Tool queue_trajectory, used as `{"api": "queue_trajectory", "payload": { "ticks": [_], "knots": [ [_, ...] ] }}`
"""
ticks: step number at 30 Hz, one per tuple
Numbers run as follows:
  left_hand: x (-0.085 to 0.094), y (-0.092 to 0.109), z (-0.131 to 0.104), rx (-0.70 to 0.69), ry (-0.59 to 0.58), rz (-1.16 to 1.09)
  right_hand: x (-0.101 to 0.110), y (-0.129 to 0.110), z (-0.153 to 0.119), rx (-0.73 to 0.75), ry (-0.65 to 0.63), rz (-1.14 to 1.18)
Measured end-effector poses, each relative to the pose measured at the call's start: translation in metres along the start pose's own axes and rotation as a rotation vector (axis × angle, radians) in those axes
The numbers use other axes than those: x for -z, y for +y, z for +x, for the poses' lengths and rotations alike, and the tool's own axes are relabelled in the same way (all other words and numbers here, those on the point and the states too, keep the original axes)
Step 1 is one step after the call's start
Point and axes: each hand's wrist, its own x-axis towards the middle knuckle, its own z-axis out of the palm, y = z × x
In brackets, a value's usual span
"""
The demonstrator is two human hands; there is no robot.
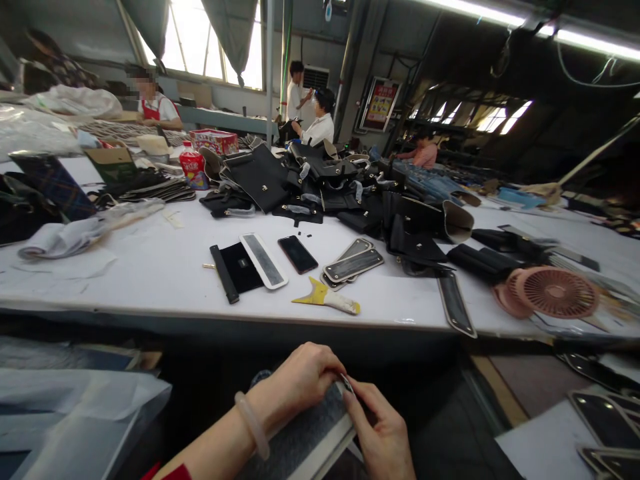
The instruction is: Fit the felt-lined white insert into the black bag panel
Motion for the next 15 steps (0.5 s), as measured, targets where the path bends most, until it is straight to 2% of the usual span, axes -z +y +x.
{"api": "queue_trajectory", "payload": {
  "ticks": [5, 10, 15],
  "knots": [
    [0.0018, -0.0008, -0.0004, -0.001, -0.015, 0.001, 0.0003, -0.0003, -0.0046, -0.004, 0.115, 0.027],
    [0.0026, -0.0005, 0.0030, -0.004, -0.029, 0.003, 0.0026, 0.0052, -0.0039, 0.032, 0.077, 0.005],
    [-0.0002, -0.0028, 0.0020, 0.002, -0.043, -0.006, 0.0041, 0.0083, -0.0051, 0.042, 0.092, 0.003]
  ]
}}
